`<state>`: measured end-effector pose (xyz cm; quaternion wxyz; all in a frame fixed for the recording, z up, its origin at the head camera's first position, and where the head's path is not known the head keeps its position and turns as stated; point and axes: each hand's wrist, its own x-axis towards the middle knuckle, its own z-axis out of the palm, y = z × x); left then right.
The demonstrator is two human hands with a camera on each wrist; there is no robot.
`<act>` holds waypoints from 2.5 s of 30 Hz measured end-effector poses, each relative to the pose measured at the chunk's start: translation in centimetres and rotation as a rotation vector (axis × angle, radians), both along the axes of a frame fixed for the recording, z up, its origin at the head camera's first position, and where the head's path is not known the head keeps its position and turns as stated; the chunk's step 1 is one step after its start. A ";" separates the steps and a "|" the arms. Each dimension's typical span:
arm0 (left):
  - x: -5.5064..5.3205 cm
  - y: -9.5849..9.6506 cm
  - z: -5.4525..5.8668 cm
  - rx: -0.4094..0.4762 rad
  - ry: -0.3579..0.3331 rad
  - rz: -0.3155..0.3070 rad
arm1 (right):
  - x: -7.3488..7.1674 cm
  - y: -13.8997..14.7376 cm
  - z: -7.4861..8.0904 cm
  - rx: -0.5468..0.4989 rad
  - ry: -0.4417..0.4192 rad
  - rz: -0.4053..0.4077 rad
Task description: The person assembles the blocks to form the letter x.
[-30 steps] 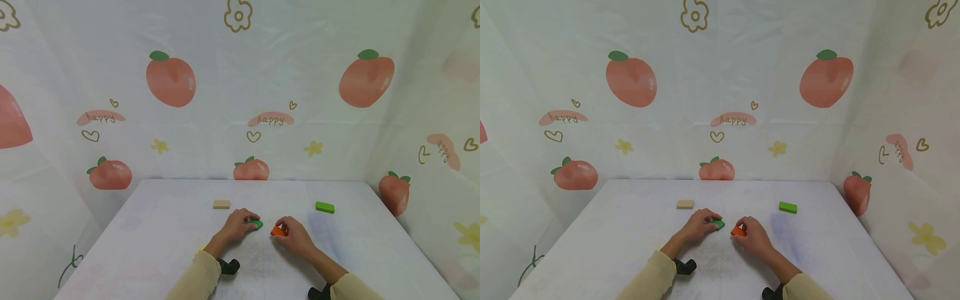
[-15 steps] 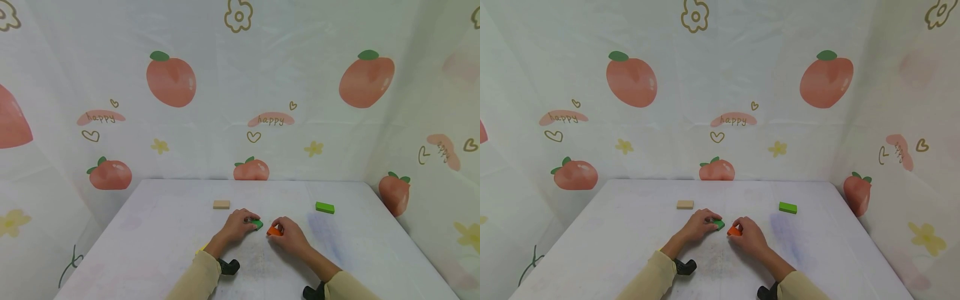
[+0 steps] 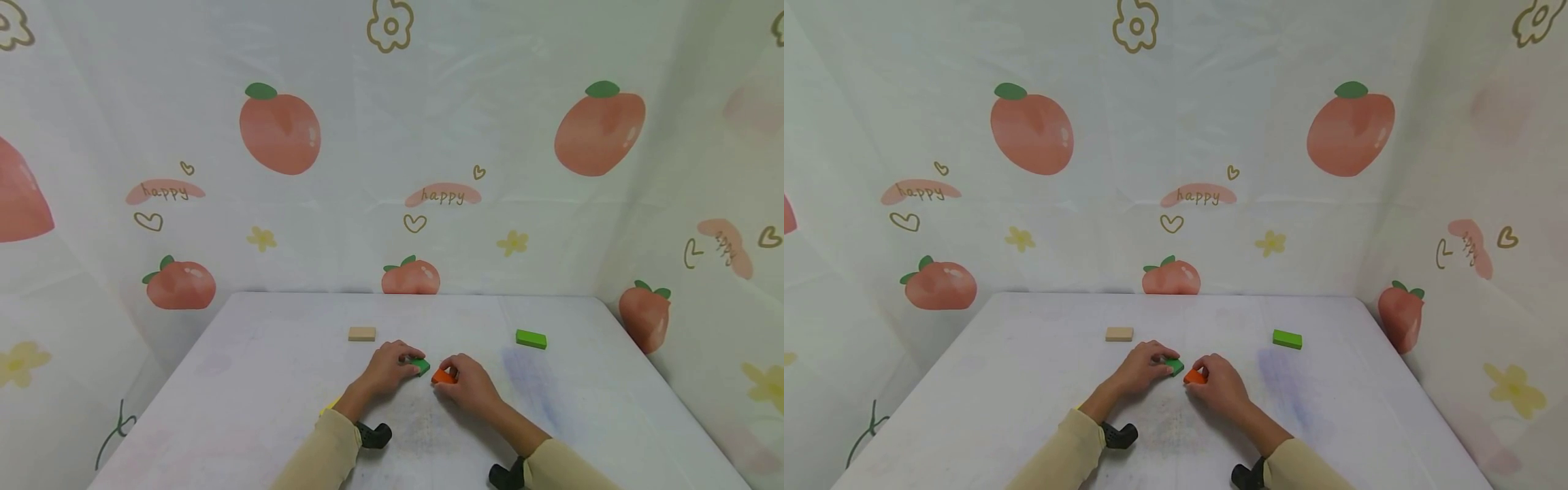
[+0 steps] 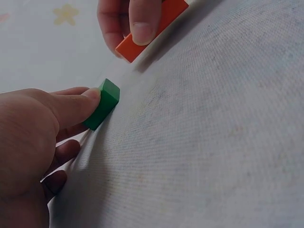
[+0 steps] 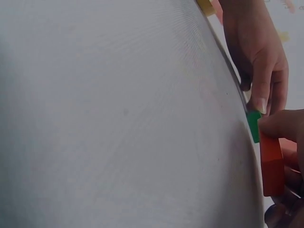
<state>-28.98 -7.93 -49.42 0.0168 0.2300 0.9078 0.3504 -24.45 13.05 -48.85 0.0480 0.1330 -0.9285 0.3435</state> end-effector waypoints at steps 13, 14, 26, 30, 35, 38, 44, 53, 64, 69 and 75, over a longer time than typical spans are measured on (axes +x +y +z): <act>0.1 0.1 0.0 0.007 -0.014 0.016 | -0.5 -0.5 0.4 0.062 -0.029 -0.017; 0.1 0.2 0.1 0.010 -0.018 0.019 | -0.5 -0.5 0.5 0.063 -0.036 -0.020; 0.2 0.1 0.1 0.013 -0.016 0.020 | -1.0 -0.9 0.7 0.093 -0.045 -0.004; 0.2 0.1 0.1 0.013 -0.018 0.026 | -1.1 -1.2 0.8 0.110 -0.051 -0.006; 0.3 0.1 0.1 0.013 -0.011 0.023 | -1.1 -1.6 0.7 0.117 -0.049 -0.017; 0.3 0.1 0.1 0.012 -0.008 0.019 | -1.2 -1.8 0.7 0.114 -0.048 -0.024; 0.2 0.1 0.2 0.019 -0.020 0.015 | -1.3 -2.1 0.5 0.115 -0.070 -0.039; -0.1 0.1 0.0 0.018 0.037 -0.011 | -1.1 -2.2 0.4 0.091 -0.058 -0.049; 0.0 0.1 0.0 0.038 0.024 -0.014 | -1.1 -2.4 0.2 0.055 -0.041 -0.042; -0.1 0.1 0.0 0.039 0.026 -0.017 | -1.1 -2.4 0.1 0.052 -0.030 -0.043; 0.0 0.0 0.0 0.040 0.028 -0.021 | -1.2 -2.4 0.0 0.052 -0.046 -0.047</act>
